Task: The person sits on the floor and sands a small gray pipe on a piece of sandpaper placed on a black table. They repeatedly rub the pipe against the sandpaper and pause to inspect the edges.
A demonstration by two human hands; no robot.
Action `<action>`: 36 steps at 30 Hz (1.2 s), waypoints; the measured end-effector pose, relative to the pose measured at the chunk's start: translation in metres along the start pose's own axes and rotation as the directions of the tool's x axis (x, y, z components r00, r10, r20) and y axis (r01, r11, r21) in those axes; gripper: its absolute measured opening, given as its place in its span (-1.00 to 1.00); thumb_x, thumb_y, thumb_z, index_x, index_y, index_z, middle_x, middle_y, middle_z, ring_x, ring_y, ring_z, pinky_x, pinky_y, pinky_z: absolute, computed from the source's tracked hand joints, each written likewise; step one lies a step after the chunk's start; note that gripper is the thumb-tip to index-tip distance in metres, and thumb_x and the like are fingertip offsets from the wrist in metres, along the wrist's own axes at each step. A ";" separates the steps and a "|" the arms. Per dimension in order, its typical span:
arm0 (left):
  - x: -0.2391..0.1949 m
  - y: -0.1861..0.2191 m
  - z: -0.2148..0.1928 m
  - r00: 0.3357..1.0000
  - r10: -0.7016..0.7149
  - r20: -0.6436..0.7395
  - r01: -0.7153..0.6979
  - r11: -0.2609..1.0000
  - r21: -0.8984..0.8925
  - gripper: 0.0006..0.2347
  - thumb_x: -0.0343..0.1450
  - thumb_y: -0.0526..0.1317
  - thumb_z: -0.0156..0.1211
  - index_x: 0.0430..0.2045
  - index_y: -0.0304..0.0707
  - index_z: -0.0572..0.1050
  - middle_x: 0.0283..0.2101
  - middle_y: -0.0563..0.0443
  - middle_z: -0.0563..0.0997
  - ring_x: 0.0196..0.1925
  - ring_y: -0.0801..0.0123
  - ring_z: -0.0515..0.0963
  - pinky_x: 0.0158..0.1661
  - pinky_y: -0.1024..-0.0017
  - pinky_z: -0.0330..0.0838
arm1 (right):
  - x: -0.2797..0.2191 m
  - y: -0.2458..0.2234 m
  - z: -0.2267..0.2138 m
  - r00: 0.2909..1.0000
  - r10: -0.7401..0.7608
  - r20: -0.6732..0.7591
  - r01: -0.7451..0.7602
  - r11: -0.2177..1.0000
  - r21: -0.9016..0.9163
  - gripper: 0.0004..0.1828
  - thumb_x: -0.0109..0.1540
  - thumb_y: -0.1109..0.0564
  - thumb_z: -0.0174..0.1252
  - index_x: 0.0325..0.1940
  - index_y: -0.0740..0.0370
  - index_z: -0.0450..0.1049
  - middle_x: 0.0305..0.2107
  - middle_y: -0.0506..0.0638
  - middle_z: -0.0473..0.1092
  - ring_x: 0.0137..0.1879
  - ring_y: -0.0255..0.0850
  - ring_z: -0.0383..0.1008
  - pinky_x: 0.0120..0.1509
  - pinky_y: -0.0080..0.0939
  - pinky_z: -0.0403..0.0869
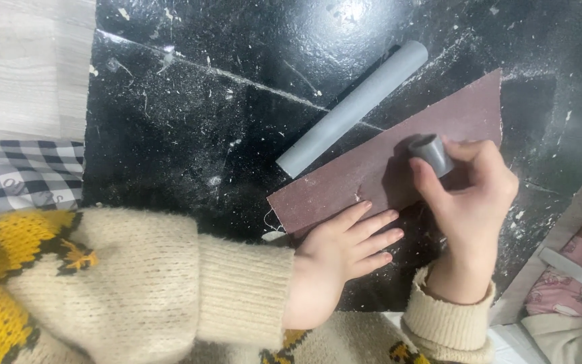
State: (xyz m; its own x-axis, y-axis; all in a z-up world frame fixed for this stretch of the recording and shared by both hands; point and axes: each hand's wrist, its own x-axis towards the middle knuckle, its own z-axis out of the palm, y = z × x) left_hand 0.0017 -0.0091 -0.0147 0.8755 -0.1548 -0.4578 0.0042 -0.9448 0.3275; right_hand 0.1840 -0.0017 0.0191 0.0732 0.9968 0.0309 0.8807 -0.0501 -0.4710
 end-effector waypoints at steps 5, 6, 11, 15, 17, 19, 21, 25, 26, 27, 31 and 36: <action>0.008 0.005 -0.001 0.999 -0.035 0.035 0.038 0.997 -0.062 -0.11 0.35 0.13 0.18 0.50 0.24 -0.33 0.60 0.11 -0.45 0.60 -0.01 -0.41 0.43 -0.21 -0.63 | 0.002 -0.029 0.015 0.922 -0.362 0.136 0.359 0.932 0.046 -0.77 0.27 0.13 0.31 -0.30 0.29 0.40 -0.45 -0.02 0.50 -0.45 -0.35 0.42 -0.44 -0.45 0.41; -0.001 0.000 -0.008 0.999 -0.028 0.043 0.030 0.998 -0.057 -0.11 0.35 0.13 0.18 0.50 0.24 -0.33 0.60 0.11 -0.45 0.60 -0.01 -0.41 0.43 -0.21 -0.63 | 0.004 -0.014 0.008 0.926 -0.353 0.129 0.350 0.935 0.048 -0.77 0.27 0.13 0.31 -0.30 0.29 0.40 -0.45 -0.02 0.50 -0.45 -0.35 0.42 -0.44 -0.45 0.41; -0.011 -0.005 -0.015 0.998 0.003 0.070 0.000 0.999 -0.043 -0.05 0.29 0.41 0.05 0.49 0.26 -0.38 0.58 -0.07 -0.60 0.59 -0.12 -0.51 0.42 -0.21 -0.67 | 0.011 -0.026 0.009 0.905 -0.425 -0.013 0.423 0.903 -0.075 -0.81 0.25 0.33 0.26 -0.39 0.19 0.42 -0.52 -0.06 0.38 -0.44 -0.26 0.33 -0.35 -0.30 0.36; -0.004 -0.003 -0.011 0.999 0.017 0.028 -0.016 1.000 -0.019 -0.12 0.33 0.15 0.15 0.49 0.21 -0.31 0.60 -0.02 -0.44 0.60 -0.04 -0.48 0.40 -0.30 -0.63 | 0.013 -0.019 0.004 0.918 -0.394 0.052 0.383 0.912 0.145 -0.73 0.27 0.36 0.22 -0.45 0.22 0.31 -0.55 -0.06 0.31 -0.44 -0.28 0.31 -0.31 -0.36 0.43; -0.018 -0.012 -0.029 0.989 0.057 0.136 -0.056 0.998 -0.012 0.06 0.28 0.27 0.24 0.49 0.13 -0.48 0.56 -0.01 -0.70 0.57 -0.09 -0.69 0.42 -0.20 -0.66 | 0.016 0.019 -0.012 0.988 -0.139 -0.065 0.127 0.979 -0.160 -0.64 0.28 0.28 0.54 -0.10 0.47 0.44 -0.14 0.27 0.57 -0.26 -0.14 0.55 -0.23 -0.29 0.51; -0.003 0.001 -0.014 0.988 0.012 0.154 -0.015 1.000 0.019 -0.12 0.34 0.11 0.16 0.49 0.19 -0.31 0.58 0.04 -0.52 0.59 -0.12 -0.52 0.43 -0.23 -0.61 | 0.004 -0.016 0.007 0.973 -0.220 0.065 0.228 0.957 -0.180 -0.76 0.28 0.14 0.42 -0.27 0.27 0.48 -0.40 0.05 0.45 -0.41 -0.24 0.40 -0.39 -0.33 0.38; 0.000 -0.001 -0.009 0.982 -0.035 0.185 0.025 0.998 0.059 -0.28 0.40 -0.04 0.08 0.50 0.25 -0.13 0.60 0.09 -0.34 0.61 -0.15 -0.36 0.44 -0.27 -0.57 | 0.012 -0.034 0.012 0.940 -0.290 0.181 0.321 0.930 -0.179 -0.74 0.29 -0.01 0.30 -0.45 0.08 0.51 -0.66 -0.16 0.33 -0.57 -0.34 0.25 -0.55 -0.36 0.25; -0.009 -0.009 -0.015 0.998 0.038 0.054 -0.035 0.998 -0.043 -0.07 0.31 0.17 0.18 0.49 0.23 -0.37 0.58 0.03 -0.59 0.59 -0.05 -0.57 0.41 -0.25 -0.65 | 0.021 0.015 0.002 0.930 -0.359 -0.077 0.352 0.932 -0.088 -0.82 0.27 0.40 0.34 -0.25 0.34 0.44 -0.39 0.08 0.45 -0.34 -0.23 0.45 -0.27 -0.36 0.48; -0.010 -0.009 -0.017 0.997 0.042 0.066 -0.039 0.998 -0.043 -0.04 0.29 0.20 0.20 0.49 0.22 -0.39 0.58 0.05 -0.62 0.59 -0.06 -0.60 0.43 -0.21 -0.61 | 0.019 0.039 0.001 0.943 -0.294 -0.157 0.244 0.931 -0.273 -0.68 0.30 0.29 0.55 -0.16 0.40 0.46 -0.34 0.14 0.47 -0.33 -0.21 0.45 -0.32 -0.35 0.44; -0.009 -0.005 -0.019 0.997 0.040 0.059 -0.037 0.998 -0.047 -0.04 0.29 0.20 0.20 0.49 0.22 -0.39 0.58 0.05 -0.62 0.59 -0.06 -0.60 0.43 -0.21 -0.61 | 0.010 0.013 0.005 0.942 -0.299 -0.151 0.250 0.928 -0.276 -0.68 0.30 0.29 0.55 -0.16 0.40 0.46 -0.34 0.14 0.47 -0.33 -0.21 0.45 -0.32 -0.35 0.44; -0.010 -0.008 -0.018 0.991 0.042 0.124 -0.036 0.998 -0.055 -0.02 0.32 0.10 0.26 0.49 0.12 -0.41 0.58 0.02 -0.61 0.59 0.00 -0.61 0.43 -0.25 -0.59 | 0.014 -0.009 0.003 0.932 -0.362 -0.018 0.361 0.932 -0.042 -0.75 0.26 0.18 0.42 -0.24 0.30 0.45 -0.35 0.07 0.50 -0.32 -0.19 0.46 -0.24 -0.27 0.45; -0.006 -0.008 -0.016 0.994 0.058 0.093 -0.054 0.998 -0.040 0.05 0.24 0.30 0.26 0.49 0.16 -0.40 0.57 0.02 -0.65 0.58 -0.08 -0.64 0.41 -0.22 -0.66 | 0.028 -0.023 -0.002 0.957 -0.290 0.007 0.277 0.906 -0.319 -0.51 0.39 0.37 0.17 -0.62 0.06 0.36 -0.71 -0.19 0.22 -0.60 -0.44 0.10 -0.56 -0.50 0.14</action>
State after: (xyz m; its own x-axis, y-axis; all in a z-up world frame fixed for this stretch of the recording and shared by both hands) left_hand 0.0042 0.0039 -0.0007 0.8258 -0.2351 -0.5126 -0.0242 -0.9229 0.3843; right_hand 0.1669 0.0277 0.0327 -0.1884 0.9690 0.1597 0.9680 0.2107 -0.1366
